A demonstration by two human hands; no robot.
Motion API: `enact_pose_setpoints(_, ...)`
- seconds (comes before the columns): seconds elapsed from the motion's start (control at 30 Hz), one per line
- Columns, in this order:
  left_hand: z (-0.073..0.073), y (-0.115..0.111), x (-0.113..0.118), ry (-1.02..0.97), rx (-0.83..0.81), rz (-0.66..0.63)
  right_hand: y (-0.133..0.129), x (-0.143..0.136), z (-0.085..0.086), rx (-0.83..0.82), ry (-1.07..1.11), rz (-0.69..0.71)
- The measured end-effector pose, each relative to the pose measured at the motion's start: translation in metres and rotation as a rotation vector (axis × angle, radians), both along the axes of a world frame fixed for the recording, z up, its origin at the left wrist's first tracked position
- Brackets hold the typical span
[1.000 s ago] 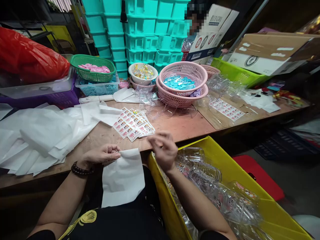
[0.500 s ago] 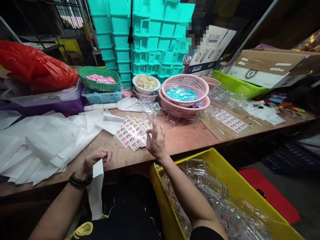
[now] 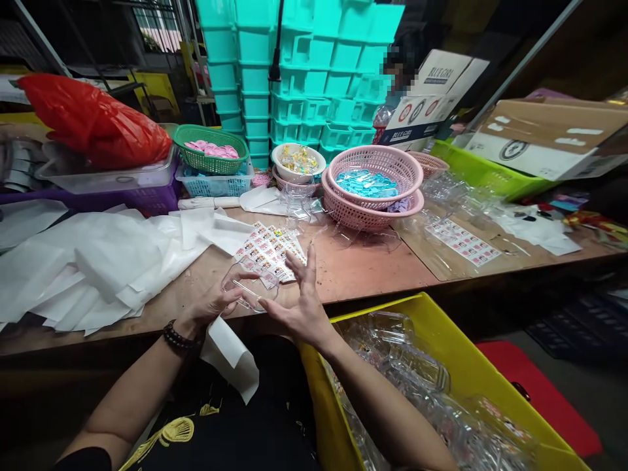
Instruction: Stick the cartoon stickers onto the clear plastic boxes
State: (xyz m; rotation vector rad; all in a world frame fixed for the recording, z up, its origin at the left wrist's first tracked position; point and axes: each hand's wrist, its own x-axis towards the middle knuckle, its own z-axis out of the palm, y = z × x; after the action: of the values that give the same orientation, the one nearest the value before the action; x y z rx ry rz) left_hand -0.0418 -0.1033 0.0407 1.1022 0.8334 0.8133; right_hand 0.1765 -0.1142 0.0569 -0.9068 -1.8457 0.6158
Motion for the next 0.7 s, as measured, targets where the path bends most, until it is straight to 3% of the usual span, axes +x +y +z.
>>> enact_pose_setpoints(0.1, -0.005, -0.005, 0.001, -0.04, 0.013, -0.067, 0.004, -0.011, -0.009, -0.1, 0.087, -0.053)
enact_pose_setpoints(0.27, -0.004, -0.005, -0.007, -0.121, -0.147, -0.184, 0.021, -0.007, -0.016, 0.491, -0.188, -0.17)
enact_pose_setpoints(0.37, -0.003, -0.002, -0.005, -0.125, -0.277, -0.127, 0.028, -0.003, -0.016, 0.67, -0.32, -0.159)
enact_pose_setpoints(0.57, -0.016, -0.002, 0.007, -0.17, -0.297, -0.028, 0.03, -0.003, -0.015, 0.612, -0.364, -0.106)
enact_pose_setpoints(0.7, -0.02, -0.003, 0.006, -0.156, -0.226, 0.139, 0.015, 0.005, 0.01, 0.368, -0.366, 0.008)
